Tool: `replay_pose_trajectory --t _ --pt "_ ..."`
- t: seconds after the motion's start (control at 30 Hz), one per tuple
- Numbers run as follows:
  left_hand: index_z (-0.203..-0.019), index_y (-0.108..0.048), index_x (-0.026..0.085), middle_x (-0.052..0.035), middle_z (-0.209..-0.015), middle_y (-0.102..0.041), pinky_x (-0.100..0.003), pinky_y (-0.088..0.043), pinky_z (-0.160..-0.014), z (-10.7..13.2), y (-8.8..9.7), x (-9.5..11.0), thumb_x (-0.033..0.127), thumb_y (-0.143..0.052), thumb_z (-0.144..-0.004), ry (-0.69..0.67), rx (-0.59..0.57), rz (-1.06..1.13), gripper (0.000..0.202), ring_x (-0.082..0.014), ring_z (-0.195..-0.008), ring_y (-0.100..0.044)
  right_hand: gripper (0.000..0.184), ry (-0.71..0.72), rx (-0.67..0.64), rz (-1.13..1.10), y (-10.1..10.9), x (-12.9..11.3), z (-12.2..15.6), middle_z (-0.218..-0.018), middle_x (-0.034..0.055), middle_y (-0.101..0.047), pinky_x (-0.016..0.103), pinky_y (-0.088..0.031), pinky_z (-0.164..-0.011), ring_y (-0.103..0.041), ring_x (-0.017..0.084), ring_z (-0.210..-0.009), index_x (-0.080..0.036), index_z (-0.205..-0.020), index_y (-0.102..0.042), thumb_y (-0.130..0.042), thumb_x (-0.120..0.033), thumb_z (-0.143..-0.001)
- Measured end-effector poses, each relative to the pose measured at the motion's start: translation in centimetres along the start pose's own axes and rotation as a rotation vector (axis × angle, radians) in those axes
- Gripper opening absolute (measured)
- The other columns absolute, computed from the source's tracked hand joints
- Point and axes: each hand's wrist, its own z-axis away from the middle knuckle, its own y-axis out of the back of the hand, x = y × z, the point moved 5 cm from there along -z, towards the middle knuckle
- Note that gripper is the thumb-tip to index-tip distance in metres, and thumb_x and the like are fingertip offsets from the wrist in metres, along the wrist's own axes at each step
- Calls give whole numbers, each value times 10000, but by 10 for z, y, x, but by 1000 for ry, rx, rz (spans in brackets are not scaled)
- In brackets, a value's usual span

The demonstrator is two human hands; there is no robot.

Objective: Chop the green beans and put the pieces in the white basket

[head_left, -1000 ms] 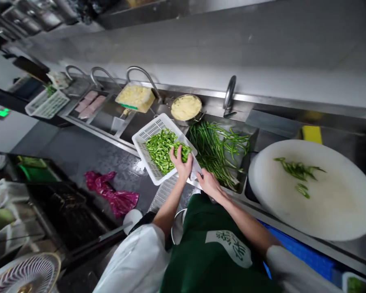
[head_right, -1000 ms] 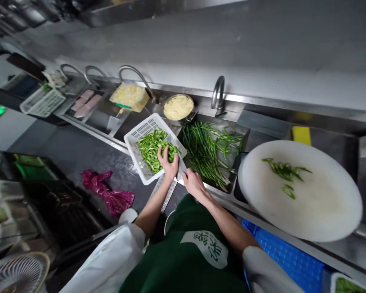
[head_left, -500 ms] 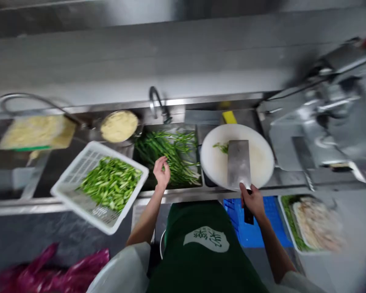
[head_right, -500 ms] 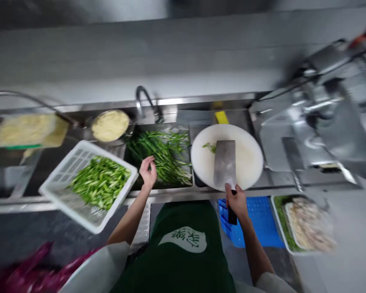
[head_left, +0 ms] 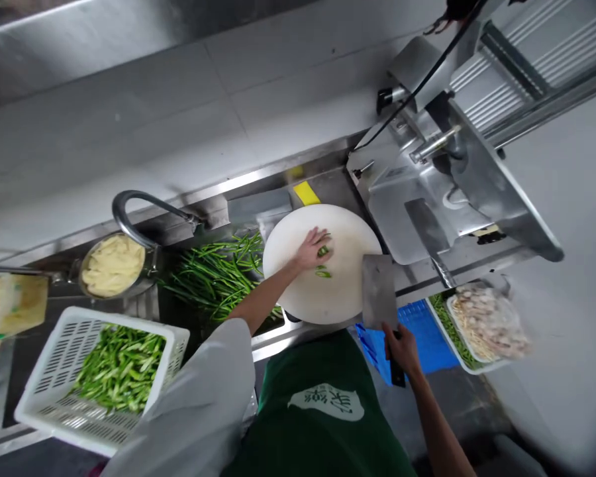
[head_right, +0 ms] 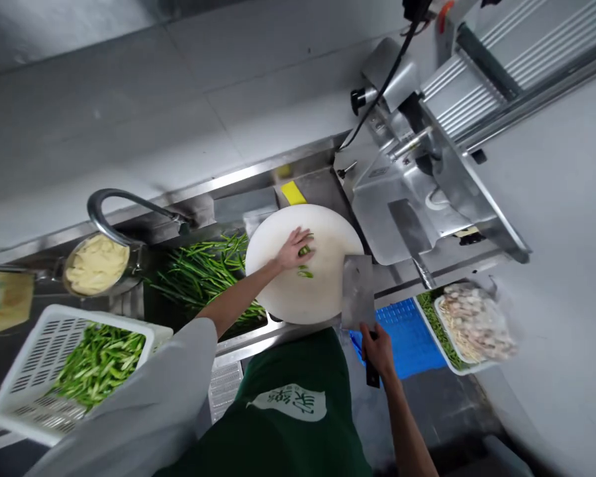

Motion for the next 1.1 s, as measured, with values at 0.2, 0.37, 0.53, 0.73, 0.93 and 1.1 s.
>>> replay_pose_trajectory --t 0.2,0.37,0.53,0.73,0.93,1.1 --pt "-1358 -645 210 -133 -1515 -547 -569 -279 -1284 36 -18 43 479 -691 -867 -99 -71 121 562 -331 -1524 -357 439 -1 -96 62 -20 -28 -38 -408 -6 -543 281 -404 -443 -531 177 -361 -258 -725 -486 -518 -682 -831" --pt "-1498 -496 189 -198 -1583 -429 -545 -251 -1314 63 -50 83 542 -688 -881 281 190 25 736 -371 -1565 -240 412 29 -187 180 -69 -53 -35 -471 12 -586 303 -439 -512 -607 222 -475 -249 -804 -543 -501 -656 -844" --pt "-1492 -459 275 -124 -1597 -398 -428 -342 -1305 79 -29 76 475 -550 -978 616 369 -23 559 -238 -1560 -284 414 137 -261 344 -117 -80 -22 -556 35 -630 312 -421 -533 -614 235 -518 -213 -919 -608 -471 -603 -893" --pt "-1285 -568 212 -170 -1465 -498 -475 -419 -1229 223 113 41 380 -483 -1011 696 931 -113 333 -259 -1452 -440 325 637 -502 564 -233 -169 49 -754 96 -720 281 -388 -610 -656 218 -692 -190 -927 -654 -457 -443 -971" --pt "-1093 -609 197 -134 -1226 -589 -501 -429 -1155 453 249 -9 372 -533 -966 977 1341 -399 229 -280 -1267 -561 265 1018 -785 780 -364 -240 180 -724 40 -704 273 -305 -614 -624 177 -649 -203 -966 -637 -450 -377 -1036" --pt "-1111 -637 181 -181 -1340 -550 -665 -316 -1165 593 287 -57 434 -672 -834 1267 1243 -440 377 -402 -1386 -425 276 1035 -693 824 -366 -235 180 -732 51 -716 293 -301 -607 -639 187 -644 -225 -941 -614 -439 -416 -1038"
